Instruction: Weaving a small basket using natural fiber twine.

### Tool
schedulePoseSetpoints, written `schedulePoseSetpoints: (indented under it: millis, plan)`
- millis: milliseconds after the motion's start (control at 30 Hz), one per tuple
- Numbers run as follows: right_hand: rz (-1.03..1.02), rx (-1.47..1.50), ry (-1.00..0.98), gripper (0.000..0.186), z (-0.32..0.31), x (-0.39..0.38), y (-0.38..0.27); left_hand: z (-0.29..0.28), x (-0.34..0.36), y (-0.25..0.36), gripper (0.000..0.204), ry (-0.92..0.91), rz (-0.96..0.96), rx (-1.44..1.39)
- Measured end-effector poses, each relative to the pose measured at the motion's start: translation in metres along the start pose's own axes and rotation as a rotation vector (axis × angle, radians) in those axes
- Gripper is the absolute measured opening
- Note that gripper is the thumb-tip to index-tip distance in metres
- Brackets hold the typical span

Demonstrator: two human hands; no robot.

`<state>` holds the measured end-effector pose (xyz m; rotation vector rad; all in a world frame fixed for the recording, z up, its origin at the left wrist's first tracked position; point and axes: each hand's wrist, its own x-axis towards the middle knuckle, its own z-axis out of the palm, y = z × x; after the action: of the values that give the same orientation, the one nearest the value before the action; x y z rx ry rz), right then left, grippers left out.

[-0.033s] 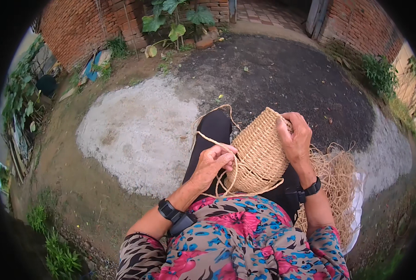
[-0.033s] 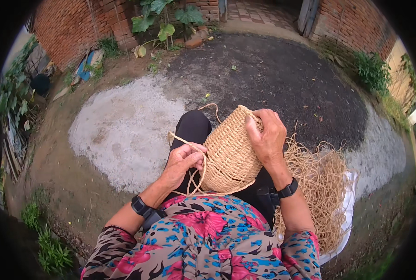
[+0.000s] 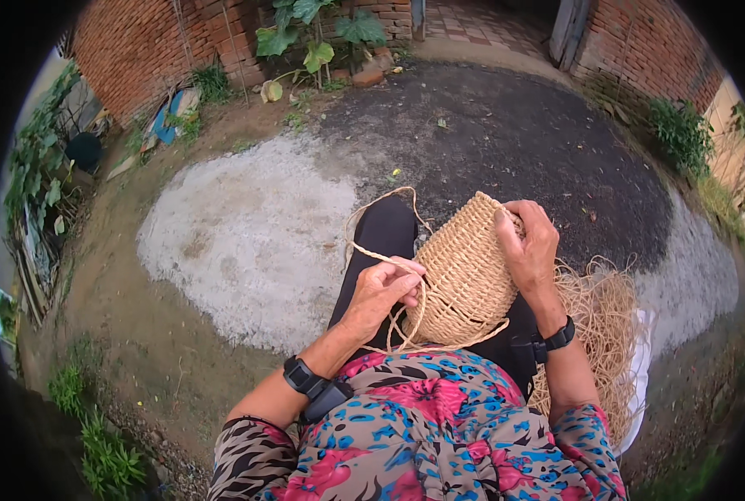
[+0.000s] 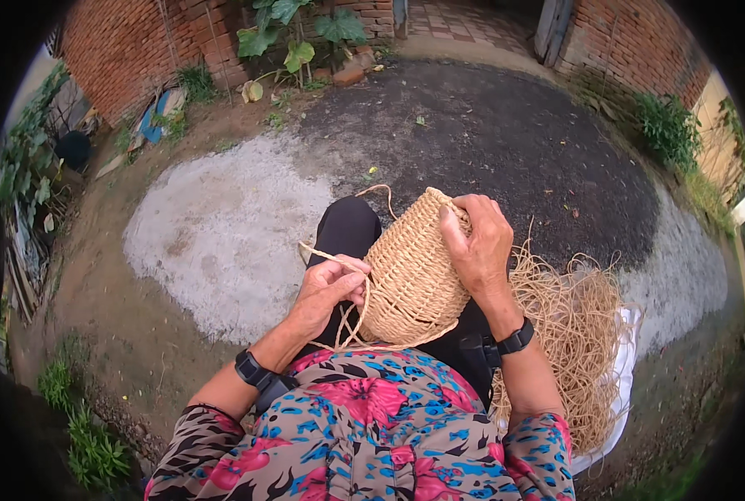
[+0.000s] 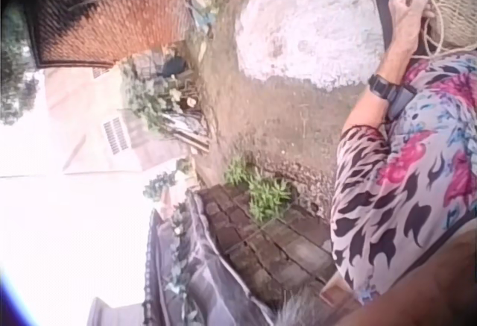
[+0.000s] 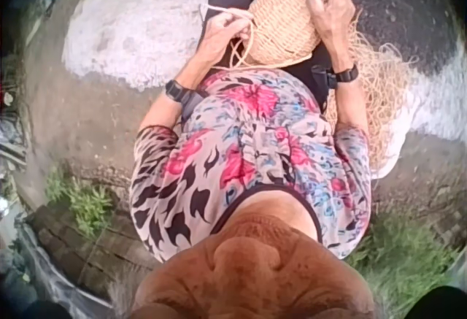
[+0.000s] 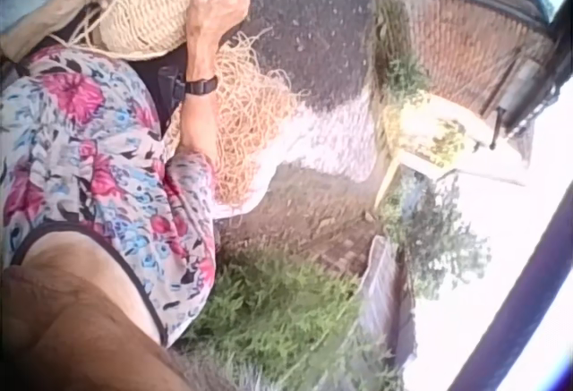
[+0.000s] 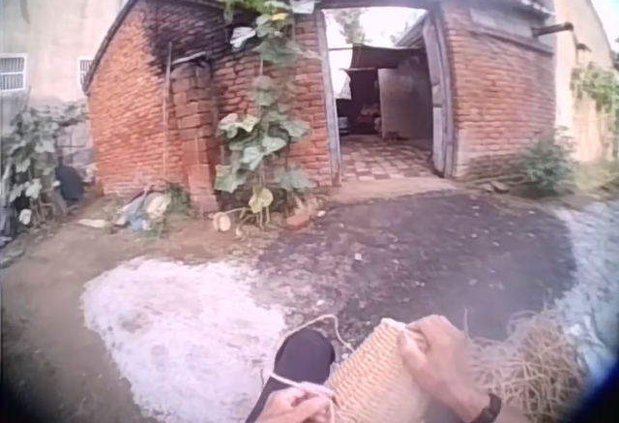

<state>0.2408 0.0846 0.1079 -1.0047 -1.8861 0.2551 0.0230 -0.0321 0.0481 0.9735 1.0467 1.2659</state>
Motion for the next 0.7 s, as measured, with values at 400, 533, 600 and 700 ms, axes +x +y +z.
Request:
schedulePoseSetpoints:
  millis: [400,533,600,700]
  plan:
    - [-0.06,-0.019,0.023,0.014,0.003,-0.001,0.002,0.006,0.008,0.004,0.018,0.129,-0.154,0.063]
    - [-0.093,-0.051,0.043,0.013,0.008,0.001,0.003,0.016,0.017,0.016,0.018,0.193,-0.207,0.449]
    - [-0.125,-0.116,0.02,0.011,0.008,0.001,0.003,0.016,0.021,0.011,0.021,0.243,-0.086,0.821]
    - [-0.11,-0.174,0.002,0.011,0.012,-0.001,0.006,0.017,0.026,0.002,0.02,0.286,-0.016,0.824]
